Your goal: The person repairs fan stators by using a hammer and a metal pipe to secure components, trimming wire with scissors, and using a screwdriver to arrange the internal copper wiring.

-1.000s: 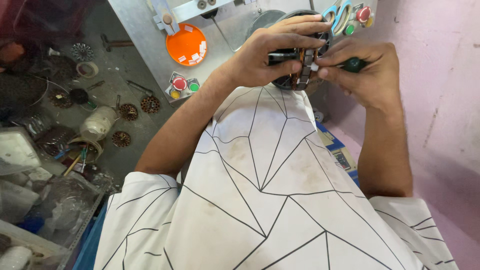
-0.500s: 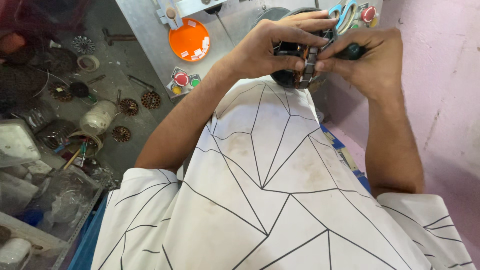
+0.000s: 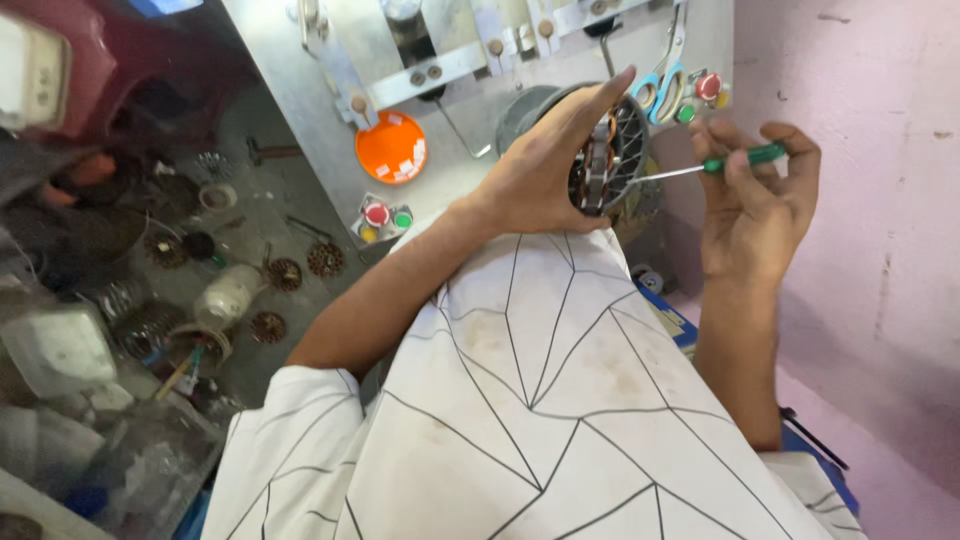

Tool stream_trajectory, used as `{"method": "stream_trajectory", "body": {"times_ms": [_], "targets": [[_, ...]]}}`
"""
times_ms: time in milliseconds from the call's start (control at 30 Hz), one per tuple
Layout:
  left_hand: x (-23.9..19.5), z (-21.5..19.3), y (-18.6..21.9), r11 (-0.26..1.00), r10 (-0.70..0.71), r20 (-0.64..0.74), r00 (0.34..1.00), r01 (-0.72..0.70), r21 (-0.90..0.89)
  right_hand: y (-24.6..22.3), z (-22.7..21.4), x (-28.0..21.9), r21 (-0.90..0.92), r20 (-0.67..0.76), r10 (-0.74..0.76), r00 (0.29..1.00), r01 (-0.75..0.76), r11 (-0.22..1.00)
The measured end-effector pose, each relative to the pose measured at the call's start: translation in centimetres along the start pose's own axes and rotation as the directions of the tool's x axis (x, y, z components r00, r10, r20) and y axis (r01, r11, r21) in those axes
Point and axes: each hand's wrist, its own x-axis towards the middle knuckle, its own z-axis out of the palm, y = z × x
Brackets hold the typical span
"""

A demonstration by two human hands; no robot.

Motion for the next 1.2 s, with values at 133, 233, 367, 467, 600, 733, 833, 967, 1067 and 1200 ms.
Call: {"method": "stream_trajectory", "body": {"times_ms": [133, 233, 367, 467, 600, 733, 833, 967, 1067, 1200], "targets": [[0.2, 1.1, 0.2, 0.982, 0.112, -0.019, 0.994, -0.107, 0.156, 0.9, -0.5, -2.7, 0.024, -0.075, -0.060, 0.995, 0.062, 0.998], [0.3, 0.9, 0.1, 0.992, 0.105, 0.013, 0.994, -0.105, 0.066, 2.4, 0.0, -4.8, -0.327, 0.092, -0.372, 0.924, 0.381, 0.865], [0.5, -0.6, -0.7, 0.989, 0.086, 0.050, 0.995, -0.079, -0.122, 4.1, 0.2, -5.5, -0.442, 0.201, -0.559, 0.805, 0.584, 0.681], [1.0, -1.5, -1.4, 0.980, 0.080, 0.095, 0.992, -0.061, -0.190, 4.9, 0.1, -5.3, -0.483, 0.268, -0.630, 0.728, 0.668, 0.566], [1.5, -1.7, -2.2, 0.962, 0.103, 0.159, 0.982, -0.058, -0.266, 6.0, -0.2, -4.6, -0.461, 0.367, -0.712, 0.598, 0.782, 0.420], [1.8, -1.7, -2.4, 0.935, 0.105, 0.161, 0.981, -0.043, -0.351, 6.9, -0.7, -5.2, -0.486, 0.345, -0.719, 0.603, 0.770, 0.413], [1.8, -1.7, -2.5, 0.938, 0.109, 0.154, 0.982, -0.051, -0.343, 7.5, -0.6, -4.7, -0.462, 0.310, -0.738, 0.599, 0.774, 0.434], [2.0, -1.8, -2.5, 0.941, 0.105, 0.141, 0.984, -0.052, -0.334, 6.5, 1.0, -4.1, -0.460, 0.369, -0.710, 0.599, 0.782, 0.421], [1.8, -1.8, -2.4, 0.951, 0.097, 0.160, 0.982, -0.044, -0.308, 3.6, 2.2, -4.0, -0.507, 0.437, -0.582, 0.686, 0.722, 0.470], [2.0, -1.7, -2.2, 0.945, 0.095, 0.151, 0.984, -0.042, -0.323, 0.1, 3.3, -3.4, -0.540, 0.485, -0.443, 0.754, 0.657, 0.527]]}}
